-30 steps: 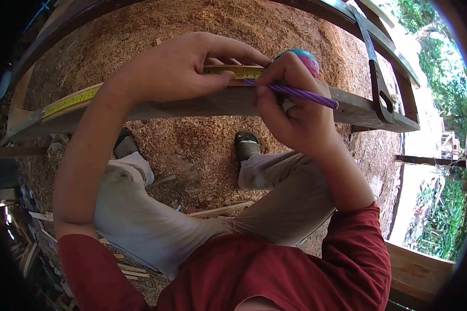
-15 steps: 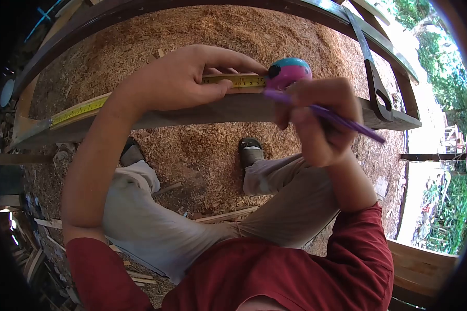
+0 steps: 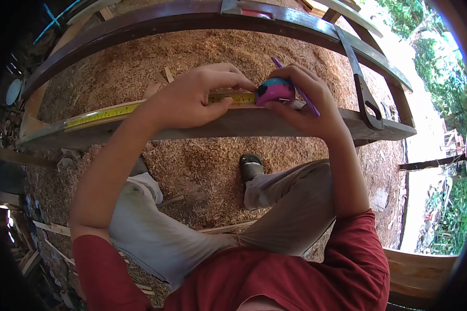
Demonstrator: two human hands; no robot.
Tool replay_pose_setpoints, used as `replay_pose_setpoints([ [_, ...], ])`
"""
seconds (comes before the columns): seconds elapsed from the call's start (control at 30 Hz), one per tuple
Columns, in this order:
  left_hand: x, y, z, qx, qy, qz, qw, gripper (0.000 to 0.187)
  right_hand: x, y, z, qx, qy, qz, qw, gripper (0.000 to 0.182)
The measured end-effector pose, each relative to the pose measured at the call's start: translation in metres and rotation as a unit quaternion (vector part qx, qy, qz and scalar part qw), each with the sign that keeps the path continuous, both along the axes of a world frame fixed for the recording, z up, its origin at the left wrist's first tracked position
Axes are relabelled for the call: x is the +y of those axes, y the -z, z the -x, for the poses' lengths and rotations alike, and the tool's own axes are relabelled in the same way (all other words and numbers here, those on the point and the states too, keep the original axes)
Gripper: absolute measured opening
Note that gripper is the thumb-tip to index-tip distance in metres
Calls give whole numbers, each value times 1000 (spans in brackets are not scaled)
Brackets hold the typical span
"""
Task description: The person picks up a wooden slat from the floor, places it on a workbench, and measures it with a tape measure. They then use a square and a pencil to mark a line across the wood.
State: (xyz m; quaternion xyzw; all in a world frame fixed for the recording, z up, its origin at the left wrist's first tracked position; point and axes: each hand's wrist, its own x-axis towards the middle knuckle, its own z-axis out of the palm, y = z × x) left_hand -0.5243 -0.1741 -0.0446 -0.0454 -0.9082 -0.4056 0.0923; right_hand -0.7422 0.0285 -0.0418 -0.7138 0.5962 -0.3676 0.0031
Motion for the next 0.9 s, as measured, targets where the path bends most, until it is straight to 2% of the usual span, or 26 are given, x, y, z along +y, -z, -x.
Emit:
replay_pose_setpoints([
  [0.1, 3, 1, -8, 56, -40, 10, 998, 43, -5, -5, -8, 14, -10, -5, 1000, 45],
  [0.17, 0, -3, -17, 138, -60, 36, 988, 40, -10, -6, -17, 12, -11, -8, 1000, 45],
  [0.3, -19, -12, -52, 146, -108, 83, 980, 39, -31, -4, -42, 15, -29, -4, 999, 44],
  [0.4, -34, -14, -86, 143, -183, 103, 967, 38, -52, 1, -63, 5, -46, 1, 999, 45],
  [0.5, -46, -16, -122, 176, -225, 77, 955, 38, -73, 3, -85, -2, -63, 2, 998, 46],
  [0.6, -57, -6, -161, 202, -302, 69, 929, 39, -92, 6, -108, -26, -79, -1, 997, 47],
  [0.67, -63, 6, -184, 212, -383, 12, 899, 38, -102, 8, -121, -46, -90, -1, 995, 48],
  [0.8, -66, 17, -219, 205, -396, -10, 895, 41, -119, 9, -141, -32, -100, -4, 994, 48],
  [0.87, -68, 21, -234, 173, -365, 128, 906, 44, -124, 8, -151, -20, -106, 3, 994, 48],
  [0.9, -68, 24, -238, 173, -369, 127, 904, 44, -127, 6, -158, -17, -103, -8, 994, 48],
])
